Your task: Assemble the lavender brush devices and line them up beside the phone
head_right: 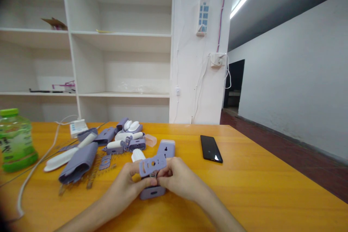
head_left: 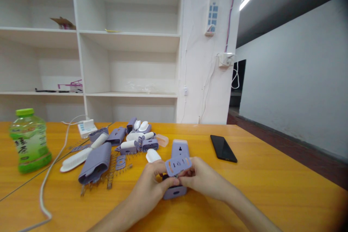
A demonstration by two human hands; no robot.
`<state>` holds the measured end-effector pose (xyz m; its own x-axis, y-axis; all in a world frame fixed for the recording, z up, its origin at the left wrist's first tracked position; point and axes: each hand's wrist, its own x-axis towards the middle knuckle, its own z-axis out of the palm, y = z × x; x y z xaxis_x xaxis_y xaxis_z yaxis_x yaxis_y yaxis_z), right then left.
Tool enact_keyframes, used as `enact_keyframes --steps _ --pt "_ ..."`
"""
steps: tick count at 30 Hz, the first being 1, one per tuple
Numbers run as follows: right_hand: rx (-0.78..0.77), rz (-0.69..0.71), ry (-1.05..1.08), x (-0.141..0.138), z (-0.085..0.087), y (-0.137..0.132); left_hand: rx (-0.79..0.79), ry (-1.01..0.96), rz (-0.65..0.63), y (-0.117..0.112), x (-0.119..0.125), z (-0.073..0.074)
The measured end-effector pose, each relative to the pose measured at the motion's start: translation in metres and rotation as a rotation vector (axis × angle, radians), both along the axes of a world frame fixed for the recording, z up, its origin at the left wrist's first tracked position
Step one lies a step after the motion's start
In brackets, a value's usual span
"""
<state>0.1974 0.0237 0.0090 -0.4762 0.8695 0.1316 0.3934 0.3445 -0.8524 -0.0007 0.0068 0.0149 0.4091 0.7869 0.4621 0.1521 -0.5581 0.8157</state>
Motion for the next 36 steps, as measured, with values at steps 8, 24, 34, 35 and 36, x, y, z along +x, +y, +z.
enact_keyframes --steps 8,24,34,35,36 --pt "-0.008 0.007 0.054 -0.002 0.002 -0.003 0.004 0.041 0.025 -0.001 -0.001 0.001" --pt "0.183 -0.098 -0.089 -0.001 0.007 -0.009 0.103 0.182 0.229 -0.001 -0.004 -0.012" --pt "0.209 -0.113 -0.077 -0.003 -0.002 -0.007 0.119 0.114 0.205 -0.005 -0.009 -0.008" --pt "0.220 -0.125 -0.068 -0.003 -0.003 -0.006 0.112 0.120 0.195 -0.005 -0.010 -0.007" --pt "0.225 -0.132 -0.060 -0.002 -0.004 -0.005 0.105 0.126 0.187 -0.006 -0.010 -0.006"
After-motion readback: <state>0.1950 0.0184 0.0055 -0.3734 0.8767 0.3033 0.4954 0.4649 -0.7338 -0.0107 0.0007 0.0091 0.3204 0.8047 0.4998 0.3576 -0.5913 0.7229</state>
